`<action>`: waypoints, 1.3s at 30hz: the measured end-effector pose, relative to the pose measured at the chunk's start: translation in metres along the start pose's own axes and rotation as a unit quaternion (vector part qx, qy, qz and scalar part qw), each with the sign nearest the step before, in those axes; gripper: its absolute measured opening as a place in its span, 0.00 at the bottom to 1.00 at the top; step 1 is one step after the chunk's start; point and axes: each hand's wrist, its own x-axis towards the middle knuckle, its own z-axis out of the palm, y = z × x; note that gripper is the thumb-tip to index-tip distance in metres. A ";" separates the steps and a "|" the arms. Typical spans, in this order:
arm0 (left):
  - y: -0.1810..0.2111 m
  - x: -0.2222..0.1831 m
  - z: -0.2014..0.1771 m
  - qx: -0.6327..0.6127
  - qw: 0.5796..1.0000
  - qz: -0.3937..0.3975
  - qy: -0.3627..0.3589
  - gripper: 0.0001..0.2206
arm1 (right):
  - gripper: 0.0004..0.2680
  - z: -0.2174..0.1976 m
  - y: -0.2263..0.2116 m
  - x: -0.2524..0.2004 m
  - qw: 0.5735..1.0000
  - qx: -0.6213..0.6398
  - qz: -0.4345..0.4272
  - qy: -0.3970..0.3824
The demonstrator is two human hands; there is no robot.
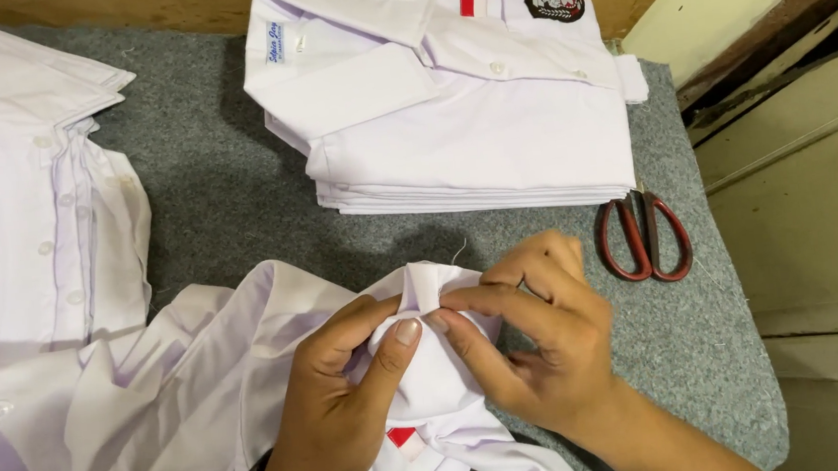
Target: Trimming loose threads from white shirts using scissors and then folding them for packaging.
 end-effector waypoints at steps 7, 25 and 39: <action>-0.002 -0.001 -0.002 -0.016 1.000 -0.011 0.002 0.13 | 0.02 -0.004 0.006 -0.003 0.981 0.128 0.137 -0.056; -0.003 -0.014 -0.006 0.073 0.983 0.095 -0.140 0.14 | 0.10 -0.157 0.199 -0.053 0.654 -0.008 0.569 0.498; -0.017 -0.023 0.009 0.259 0.792 0.394 -0.388 0.15 | 0.23 -0.101 0.012 -0.046 0.872 0.088 0.413 -0.247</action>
